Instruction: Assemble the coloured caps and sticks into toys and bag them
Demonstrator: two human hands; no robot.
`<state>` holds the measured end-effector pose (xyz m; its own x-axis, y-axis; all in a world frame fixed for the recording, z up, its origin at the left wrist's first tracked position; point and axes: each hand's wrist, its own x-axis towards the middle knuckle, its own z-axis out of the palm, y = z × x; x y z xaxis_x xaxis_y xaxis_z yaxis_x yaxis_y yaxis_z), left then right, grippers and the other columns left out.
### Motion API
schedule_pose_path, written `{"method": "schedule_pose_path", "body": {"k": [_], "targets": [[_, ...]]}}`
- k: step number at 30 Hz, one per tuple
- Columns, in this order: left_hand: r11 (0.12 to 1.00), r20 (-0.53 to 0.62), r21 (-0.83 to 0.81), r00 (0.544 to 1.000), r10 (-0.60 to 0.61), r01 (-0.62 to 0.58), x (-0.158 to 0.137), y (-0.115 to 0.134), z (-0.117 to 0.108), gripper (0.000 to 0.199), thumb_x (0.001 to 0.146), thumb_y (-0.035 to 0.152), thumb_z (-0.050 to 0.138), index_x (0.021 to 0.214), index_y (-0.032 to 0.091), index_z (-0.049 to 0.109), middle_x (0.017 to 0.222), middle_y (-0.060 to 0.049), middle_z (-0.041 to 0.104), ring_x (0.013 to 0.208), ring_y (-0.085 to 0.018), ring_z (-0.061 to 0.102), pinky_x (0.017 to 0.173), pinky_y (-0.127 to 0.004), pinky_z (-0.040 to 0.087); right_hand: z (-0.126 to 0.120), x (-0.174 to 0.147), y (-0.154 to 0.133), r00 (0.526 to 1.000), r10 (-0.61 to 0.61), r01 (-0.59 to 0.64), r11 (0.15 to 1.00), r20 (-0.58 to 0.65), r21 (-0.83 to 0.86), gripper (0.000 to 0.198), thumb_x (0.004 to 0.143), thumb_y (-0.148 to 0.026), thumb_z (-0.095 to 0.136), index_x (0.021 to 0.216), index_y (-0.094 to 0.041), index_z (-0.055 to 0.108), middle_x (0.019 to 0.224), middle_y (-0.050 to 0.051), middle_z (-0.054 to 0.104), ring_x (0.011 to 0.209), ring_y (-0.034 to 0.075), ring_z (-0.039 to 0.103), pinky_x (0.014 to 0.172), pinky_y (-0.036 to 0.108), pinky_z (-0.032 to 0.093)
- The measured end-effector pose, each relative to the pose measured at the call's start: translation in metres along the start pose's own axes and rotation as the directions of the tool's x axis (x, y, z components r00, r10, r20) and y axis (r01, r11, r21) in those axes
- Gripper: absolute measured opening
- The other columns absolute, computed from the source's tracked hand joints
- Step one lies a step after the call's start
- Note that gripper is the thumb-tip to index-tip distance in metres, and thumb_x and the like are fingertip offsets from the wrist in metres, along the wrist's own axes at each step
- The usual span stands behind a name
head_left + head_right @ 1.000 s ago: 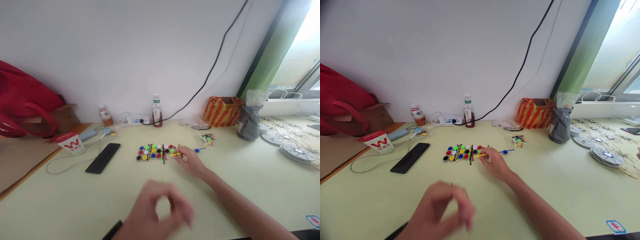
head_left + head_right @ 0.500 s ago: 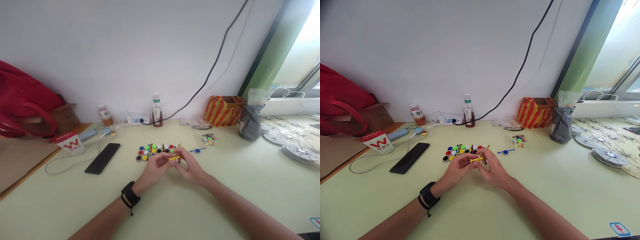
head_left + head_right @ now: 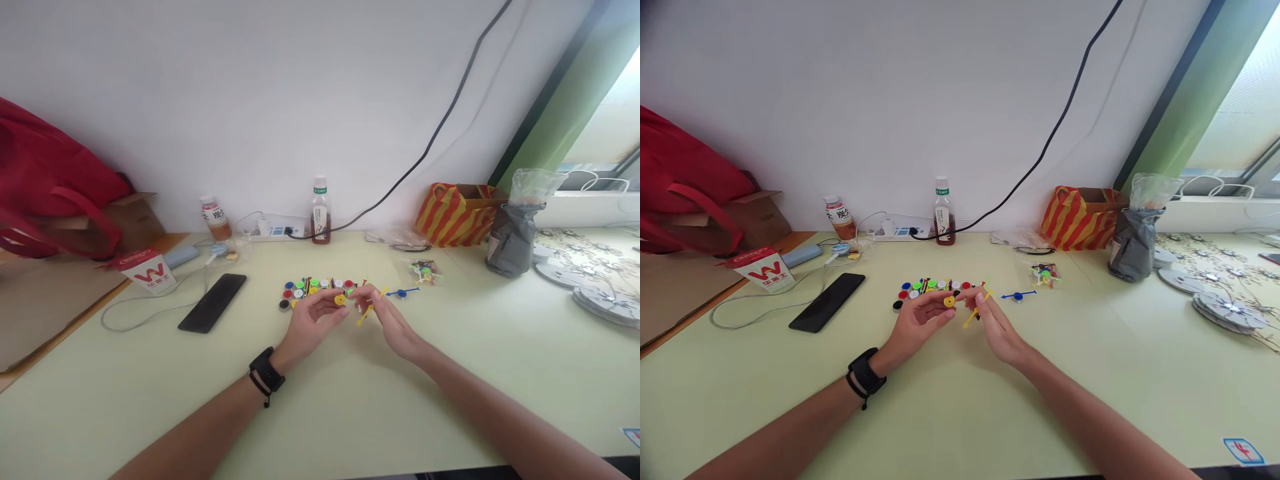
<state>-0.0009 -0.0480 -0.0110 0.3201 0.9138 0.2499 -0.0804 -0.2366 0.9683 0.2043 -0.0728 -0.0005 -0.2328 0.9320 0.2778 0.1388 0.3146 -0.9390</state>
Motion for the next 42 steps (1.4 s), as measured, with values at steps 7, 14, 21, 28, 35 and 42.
{"method": "schedule_pose_path", "body": {"k": [7, 14, 21, 28, 35, 42], "targets": [[0.999, 0.070, 0.002, 0.997, 0.041, -0.041, -0.002, 0.005, -0.001, 0.035, 0.097, 0.044, 0.066, 0.117, 0.017, 0.075, 0.112, -0.011, 0.076, 0.099, -0.024, 0.074, 0.094, -0.039, 0.061, 0.005, 0.005, 0.003, 0.976, 0.201, -0.216, 0.936, 0.081, 0.277, 0.045, 0.094, -0.065, 0.058, 0.103, -0.022, 0.066, 0.067, -0.005, 0.042, 0.054, 0.011, 0.036, 0.055, 0.028, 0.036], [0.993, 0.107, 0.099, 0.993, 0.048, -0.059, -0.003, 0.002, 0.004, 0.036, 0.086, 0.033, 0.080, 0.118, 0.019, 0.074, 0.110, -0.010, 0.078, 0.099, -0.024, 0.075, 0.094, -0.038, 0.062, 0.008, 0.005, 0.000, 0.981, 0.185, -0.193, 0.931, 0.056, 0.309, 0.038, 0.082, -0.056, 0.078, 0.085, -0.021, 0.064, 0.077, 0.000, 0.066, 0.065, 0.014, 0.060, 0.071, 0.033, 0.052], [0.991, 0.084, 0.119, 0.996, 0.043, -0.053, -0.001, -0.002, 0.003, 0.029, 0.092, 0.034, 0.074, 0.116, 0.019, 0.077, 0.115, -0.010, 0.078, 0.103, -0.024, 0.075, 0.094, -0.037, 0.061, 0.002, 0.004, 0.001, 0.974, 0.198, -0.224, 0.902, 0.107, 0.369, 0.038, 0.085, -0.053, 0.077, 0.100, -0.019, 0.073, 0.093, 0.006, 0.074, 0.082, 0.018, 0.070, 0.091, 0.042, 0.058], [0.992, 0.015, 0.123, 0.999, 0.032, -0.034, 0.000, -0.006, 0.000, 0.032, 0.089, 0.034, 0.077, 0.117, 0.019, 0.077, 0.112, -0.010, 0.078, 0.101, -0.025, 0.075, 0.093, -0.038, 0.062, -0.001, 0.006, 0.003, 0.987, 0.145, -0.125, 0.961, -0.064, 0.248, 0.032, 0.079, -0.047, 0.084, 0.085, -0.021, 0.067, 0.077, 0.000, 0.069, 0.067, 0.015, 0.066, 0.069, 0.033, 0.057], [0.986, -0.015, 0.154, 0.998, 0.067, -0.064, 0.002, -0.007, -0.002, 0.025, 0.089, 0.033, 0.076, 0.110, 0.018, 0.077, 0.107, -0.009, 0.078, 0.098, -0.023, 0.075, 0.093, -0.038, 0.061, -0.009, 0.009, 0.005, 0.989, 0.119, -0.103, 0.981, -0.091, 0.166, 0.031, 0.084, -0.051, 0.078, 0.090, -0.021, 0.072, 0.073, 0.002, 0.070, 0.069, 0.018, 0.066, 0.071, 0.035, 0.055], [0.975, 0.057, 0.197, 0.994, 0.096, -0.106, -0.001, 0.000, -0.001, 0.019, 0.091, 0.031, 0.075, 0.105, 0.019, 0.076, 0.107, -0.008, 0.078, 0.099, -0.021, 0.073, 0.095, -0.036, 0.059, -0.004, 0.006, 0.009, 0.995, 0.094, -0.095, 0.981, 0.014, 0.171, 0.029, 0.088, -0.047, 0.074, 0.100, -0.021, 0.073, 0.085, 0.006, 0.074, 0.081, 0.021, 0.072, 0.081, 0.038, 0.057]]}}
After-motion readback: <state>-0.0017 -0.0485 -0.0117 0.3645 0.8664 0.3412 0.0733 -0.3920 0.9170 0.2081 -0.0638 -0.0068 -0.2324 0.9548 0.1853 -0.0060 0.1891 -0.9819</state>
